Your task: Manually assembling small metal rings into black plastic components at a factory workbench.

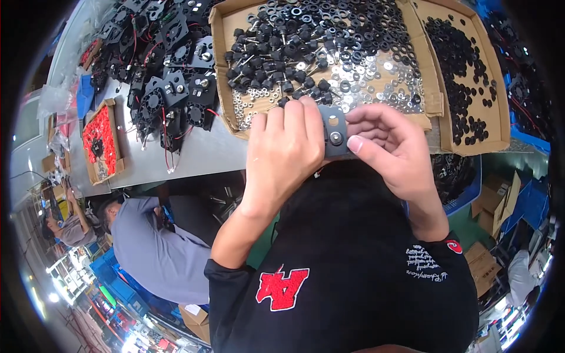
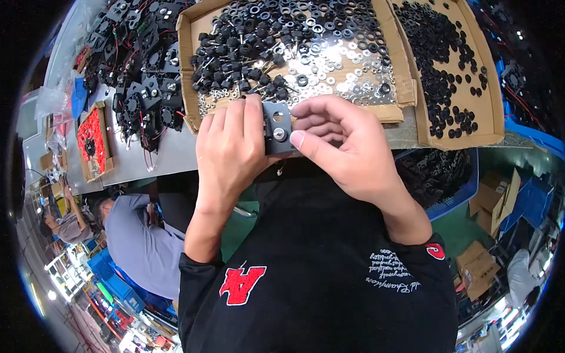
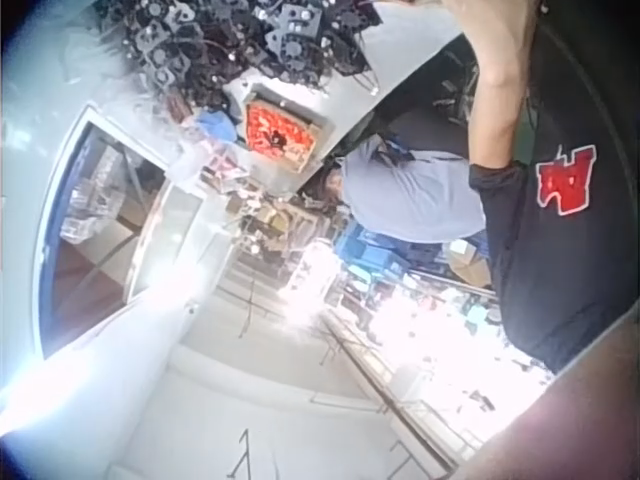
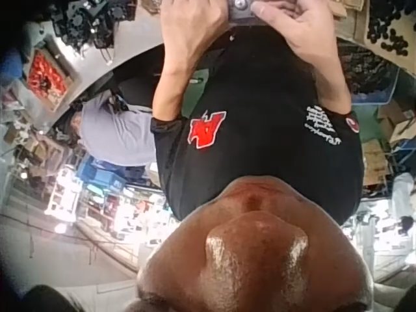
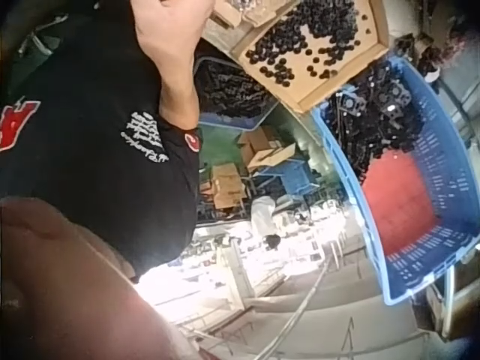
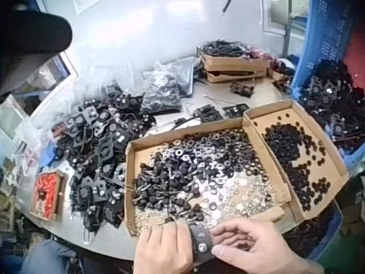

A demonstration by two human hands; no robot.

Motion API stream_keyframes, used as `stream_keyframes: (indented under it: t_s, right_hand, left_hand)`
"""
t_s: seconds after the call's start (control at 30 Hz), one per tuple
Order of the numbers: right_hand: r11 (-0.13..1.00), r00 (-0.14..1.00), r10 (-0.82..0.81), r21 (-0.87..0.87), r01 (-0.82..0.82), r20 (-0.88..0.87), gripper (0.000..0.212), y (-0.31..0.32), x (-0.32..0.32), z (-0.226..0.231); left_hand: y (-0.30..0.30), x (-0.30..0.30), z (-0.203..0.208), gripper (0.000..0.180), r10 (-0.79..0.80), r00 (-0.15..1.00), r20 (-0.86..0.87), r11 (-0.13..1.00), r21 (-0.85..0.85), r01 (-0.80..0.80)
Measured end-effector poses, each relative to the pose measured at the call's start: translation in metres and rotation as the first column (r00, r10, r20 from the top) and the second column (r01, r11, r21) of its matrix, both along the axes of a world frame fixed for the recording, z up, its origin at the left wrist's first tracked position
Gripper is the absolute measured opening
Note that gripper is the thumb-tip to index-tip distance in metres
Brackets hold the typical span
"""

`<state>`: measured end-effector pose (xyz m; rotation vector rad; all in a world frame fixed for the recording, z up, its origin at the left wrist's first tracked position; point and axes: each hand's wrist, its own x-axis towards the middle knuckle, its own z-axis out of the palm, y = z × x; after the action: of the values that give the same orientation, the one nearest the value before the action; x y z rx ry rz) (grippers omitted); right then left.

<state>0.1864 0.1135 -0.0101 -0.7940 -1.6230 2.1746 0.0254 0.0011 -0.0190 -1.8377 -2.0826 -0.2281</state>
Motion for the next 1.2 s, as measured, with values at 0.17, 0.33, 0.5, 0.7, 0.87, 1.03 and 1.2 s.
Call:
stream_keyframes:
  t_s: [0.17, 0.33, 0.5, 0.7, 0.87, 1.03, 1.2]
  right_hand:
    - [0.992, 0.993, 0.040, 0.117, -0.053, 0.112, 0.028, 0.002, -0.005, 0.007]
    - [0.992, 0.991, 0.099, 0.074, -0.105, 0.087, 0.028, 0.007, -0.004, 0.008]
    - [0.997, 0.997, 0.074, 0.019, -0.074, 0.005, 0.027, -0.003, -0.011, 0.007]
    - [0.991, 0.991, 0.128, -0.048, -0.126, 0.031, 0.029, -0.009, -0.015, 0.011]
    - [0.924, 0.988, 0.025, 0.375, -0.081, 0.152, 0.021, -0.014, -0.032, 0.020]
    - [0.461, 0.993, 0.025, 0.880, -0.117, 0.119, 0.016, -0.008, -0.081, 0.015]
    - [0.261, 0.953, 0.159, 0.920, -0.291, 0.256, 0.011, -0.015, -0.128, -0.004]
  left_hand:
    - [-0.006, 0.012, -0.001, 0.024, 0.030, 1.000, -0.010, 0.996, -0.080, -0.031]
    - [-0.015, 0.016, 0.004, 0.069, 0.078, 0.994, 0.071, 0.996, -0.054, -0.075]
    - [-0.020, 0.012, 0.001, 0.028, 0.046, 0.994, 0.102, 0.992, 0.114, -0.058]
    - [-0.032, 0.006, 0.007, 0.039, 0.037, 0.987, 0.159, 0.998, 0.041, -0.044]
    - [-0.046, -0.003, 0.003, 0.050, 0.034, 0.977, 0.209, 0.998, 0.050, -0.045]
    - [-0.065, -0.023, -0.006, 0.053, 0.012, 0.968, 0.251, 0.990, 0.130, -0.046]
    - [-0.080, -0.040, -0.017, 0.052, -0.003, 0.955, 0.297, 0.959, 0.271, -0.081]
